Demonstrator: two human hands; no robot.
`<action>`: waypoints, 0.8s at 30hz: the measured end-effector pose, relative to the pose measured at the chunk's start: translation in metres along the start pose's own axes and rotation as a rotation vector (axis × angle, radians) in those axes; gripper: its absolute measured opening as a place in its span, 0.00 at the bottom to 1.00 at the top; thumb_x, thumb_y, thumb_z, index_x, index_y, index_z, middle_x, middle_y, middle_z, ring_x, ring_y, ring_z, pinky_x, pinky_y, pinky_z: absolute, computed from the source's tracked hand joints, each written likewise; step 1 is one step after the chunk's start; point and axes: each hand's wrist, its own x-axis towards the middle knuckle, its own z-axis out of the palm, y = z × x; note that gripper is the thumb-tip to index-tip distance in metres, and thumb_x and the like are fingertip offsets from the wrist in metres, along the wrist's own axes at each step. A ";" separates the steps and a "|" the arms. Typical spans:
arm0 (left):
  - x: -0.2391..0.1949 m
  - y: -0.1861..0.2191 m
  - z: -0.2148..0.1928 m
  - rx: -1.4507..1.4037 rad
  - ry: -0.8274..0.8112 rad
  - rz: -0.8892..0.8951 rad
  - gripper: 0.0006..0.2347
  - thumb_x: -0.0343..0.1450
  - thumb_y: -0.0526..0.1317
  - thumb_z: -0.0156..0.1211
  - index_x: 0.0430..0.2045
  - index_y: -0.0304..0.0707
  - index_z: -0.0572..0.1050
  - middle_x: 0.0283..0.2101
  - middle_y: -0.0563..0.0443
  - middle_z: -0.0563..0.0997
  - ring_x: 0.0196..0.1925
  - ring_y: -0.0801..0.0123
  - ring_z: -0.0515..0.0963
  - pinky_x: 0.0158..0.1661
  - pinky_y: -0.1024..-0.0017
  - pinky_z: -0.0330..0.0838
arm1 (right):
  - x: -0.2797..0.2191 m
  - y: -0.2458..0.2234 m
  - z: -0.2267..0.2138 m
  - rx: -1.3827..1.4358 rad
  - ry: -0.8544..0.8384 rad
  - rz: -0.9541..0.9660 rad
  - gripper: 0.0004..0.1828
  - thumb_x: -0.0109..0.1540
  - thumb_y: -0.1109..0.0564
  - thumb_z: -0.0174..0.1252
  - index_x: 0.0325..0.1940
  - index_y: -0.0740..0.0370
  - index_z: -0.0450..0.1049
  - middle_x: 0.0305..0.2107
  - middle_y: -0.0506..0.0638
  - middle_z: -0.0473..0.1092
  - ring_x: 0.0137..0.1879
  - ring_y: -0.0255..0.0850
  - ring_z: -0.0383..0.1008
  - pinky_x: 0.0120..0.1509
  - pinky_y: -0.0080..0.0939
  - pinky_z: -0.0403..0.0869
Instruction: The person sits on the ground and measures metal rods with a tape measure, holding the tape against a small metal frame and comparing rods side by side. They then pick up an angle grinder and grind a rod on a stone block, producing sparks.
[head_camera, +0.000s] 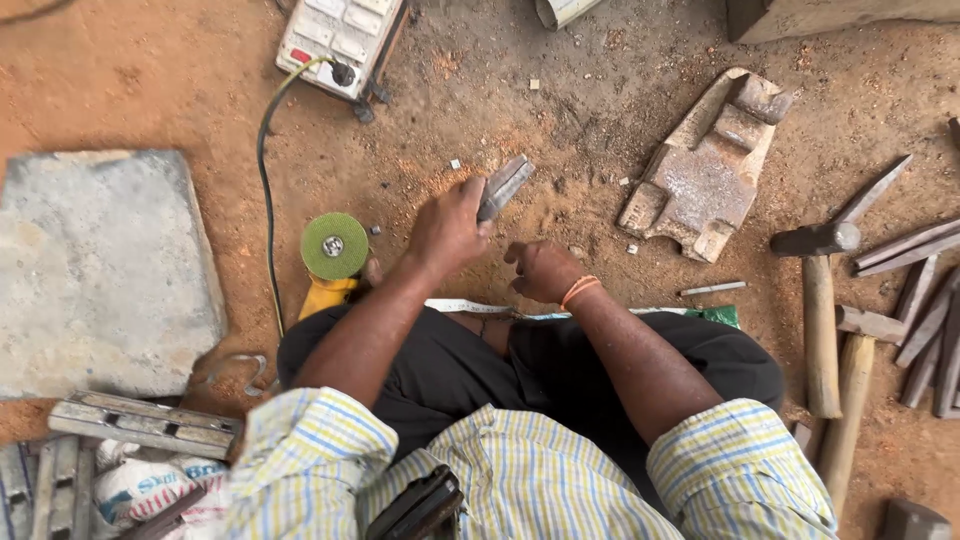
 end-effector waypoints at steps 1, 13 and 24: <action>0.001 0.000 -0.009 0.105 -0.130 0.032 0.21 0.67 0.36 0.65 0.53 0.31 0.67 0.37 0.38 0.81 0.33 0.56 0.84 0.36 0.58 0.82 | -0.001 0.001 0.002 -0.017 -0.016 0.001 0.26 0.54 0.53 0.72 0.55 0.56 0.75 0.38 0.51 0.81 0.48 0.48 0.81 0.54 0.48 0.77; 0.024 0.030 -0.111 0.707 -0.542 0.263 0.17 0.67 0.30 0.65 0.51 0.35 0.75 0.33 0.40 0.81 0.39 0.58 0.81 0.46 0.56 0.81 | -0.013 -0.011 -0.016 -0.188 -0.065 0.031 0.26 0.56 0.46 0.71 0.57 0.49 0.75 0.42 0.51 0.80 0.54 0.49 0.78 0.59 0.50 0.75; -0.009 0.030 -0.083 0.593 -0.484 0.257 0.16 0.66 0.35 0.65 0.48 0.33 0.74 0.39 0.38 0.83 0.40 0.51 0.84 0.43 0.53 0.79 | -0.043 -0.002 -0.033 0.075 0.305 0.116 0.31 0.58 0.51 0.67 0.65 0.50 0.70 0.46 0.49 0.78 0.54 0.49 0.78 0.54 0.51 0.76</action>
